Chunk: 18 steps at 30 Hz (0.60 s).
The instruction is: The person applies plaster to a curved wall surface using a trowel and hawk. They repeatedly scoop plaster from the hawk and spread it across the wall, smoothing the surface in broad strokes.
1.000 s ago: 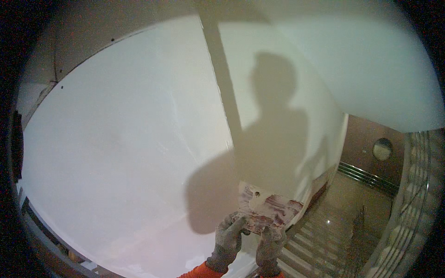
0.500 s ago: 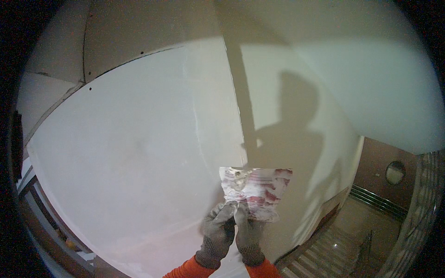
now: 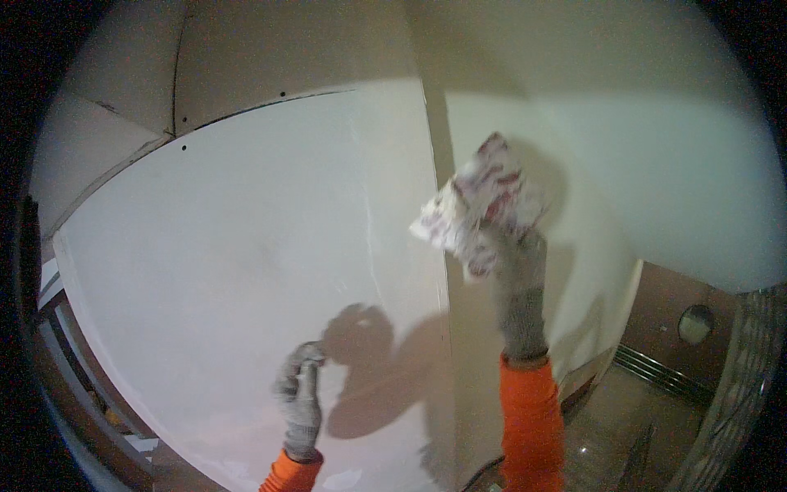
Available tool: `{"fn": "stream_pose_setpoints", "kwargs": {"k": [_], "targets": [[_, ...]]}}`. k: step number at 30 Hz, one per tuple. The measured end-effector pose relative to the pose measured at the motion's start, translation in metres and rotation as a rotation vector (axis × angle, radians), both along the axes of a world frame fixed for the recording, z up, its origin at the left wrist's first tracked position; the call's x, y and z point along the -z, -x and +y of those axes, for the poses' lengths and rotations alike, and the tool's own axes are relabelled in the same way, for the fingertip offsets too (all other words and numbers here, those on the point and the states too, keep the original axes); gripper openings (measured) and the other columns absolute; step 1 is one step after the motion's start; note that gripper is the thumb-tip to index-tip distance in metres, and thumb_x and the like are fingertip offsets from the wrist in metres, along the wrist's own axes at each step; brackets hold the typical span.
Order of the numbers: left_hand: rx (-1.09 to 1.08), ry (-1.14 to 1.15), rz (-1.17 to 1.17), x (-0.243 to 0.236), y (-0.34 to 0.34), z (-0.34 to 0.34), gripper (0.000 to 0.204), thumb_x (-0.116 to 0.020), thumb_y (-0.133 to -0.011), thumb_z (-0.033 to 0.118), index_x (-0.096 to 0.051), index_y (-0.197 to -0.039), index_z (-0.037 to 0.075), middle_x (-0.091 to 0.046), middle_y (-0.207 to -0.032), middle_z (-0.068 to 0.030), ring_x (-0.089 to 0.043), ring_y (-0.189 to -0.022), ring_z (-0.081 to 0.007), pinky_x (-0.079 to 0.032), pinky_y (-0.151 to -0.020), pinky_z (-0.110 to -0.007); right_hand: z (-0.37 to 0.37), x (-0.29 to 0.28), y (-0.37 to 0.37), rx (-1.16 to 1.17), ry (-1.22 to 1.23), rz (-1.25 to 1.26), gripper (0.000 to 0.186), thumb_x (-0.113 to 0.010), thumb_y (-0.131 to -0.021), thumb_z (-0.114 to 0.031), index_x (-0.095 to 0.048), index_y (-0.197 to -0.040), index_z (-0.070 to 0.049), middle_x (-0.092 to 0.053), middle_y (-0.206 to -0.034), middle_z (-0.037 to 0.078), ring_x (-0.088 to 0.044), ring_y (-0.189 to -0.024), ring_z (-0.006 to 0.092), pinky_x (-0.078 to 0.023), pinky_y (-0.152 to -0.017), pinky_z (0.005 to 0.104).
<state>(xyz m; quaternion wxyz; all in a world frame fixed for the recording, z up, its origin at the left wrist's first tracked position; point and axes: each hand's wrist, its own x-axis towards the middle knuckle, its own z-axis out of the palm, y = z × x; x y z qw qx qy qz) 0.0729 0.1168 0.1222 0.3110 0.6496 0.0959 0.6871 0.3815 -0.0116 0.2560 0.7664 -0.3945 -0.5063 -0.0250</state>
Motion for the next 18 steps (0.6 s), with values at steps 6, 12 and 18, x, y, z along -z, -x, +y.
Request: {"fn": "stream_pose_setpoints", "kwargs": {"k": [6, 12, 18], "targets": [[-0.660, -0.222, 0.106, -0.035, 0.087, 0.035, 0.027, -0.059, -0.100, 0.009, -0.064, -0.125, -0.001, -0.068, -0.125, -0.0155, -0.063, -0.116, -0.0266, -0.049, -0.102, -0.040, 0.009, -0.127, -0.059, 0.917, -0.190, -0.726, 0.037, -0.051, -0.106, -0.035, -0.067, -0.121, -0.006, -0.066, -0.100, 0.010, -0.062, -0.078, 0.0157, -0.055, -0.070, 0.0308], [-1.092, -0.432, 0.242, -0.039, 0.140, 0.058, 0.042, -0.062, -0.096, 0.014, -0.059, -0.137, 0.004, -0.061, -0.138, -0.0162, -0.055, -0.128, -0.0364, -0.042, -0.108, -0.047, 0.019, -0.241, -0.039, 1.477, 0.139, -1.107, 0.035, -0.051, -0.102, -0.027, -0.065, -0.127, -0.007, -0.071, -0.109, 0.018, -0.071, -0.092, 0.0296, -0.058, -0.086, 0.0430], [-1.229, -0.533, 0.408, -0.033, 0.142, 0.080, 0.049, -0.059, -0.098, 0.023, -0.053, -0.143, 0.006, -0.052, -0.148, -0.0186, -0.045, -0.139, -0.0411, -0.035, -0.115, -0.054, 0.032, -0.307, -0.018, 1.136, 0.463, -0.614, 0.030, -0.052, -0.101, -0.020, -0.066, -0.124, -0.007, -0.068, -0.113, 0.023, -0.067, -0.107, 0.0373, -0.055, -0.094, 0.0467]]}}
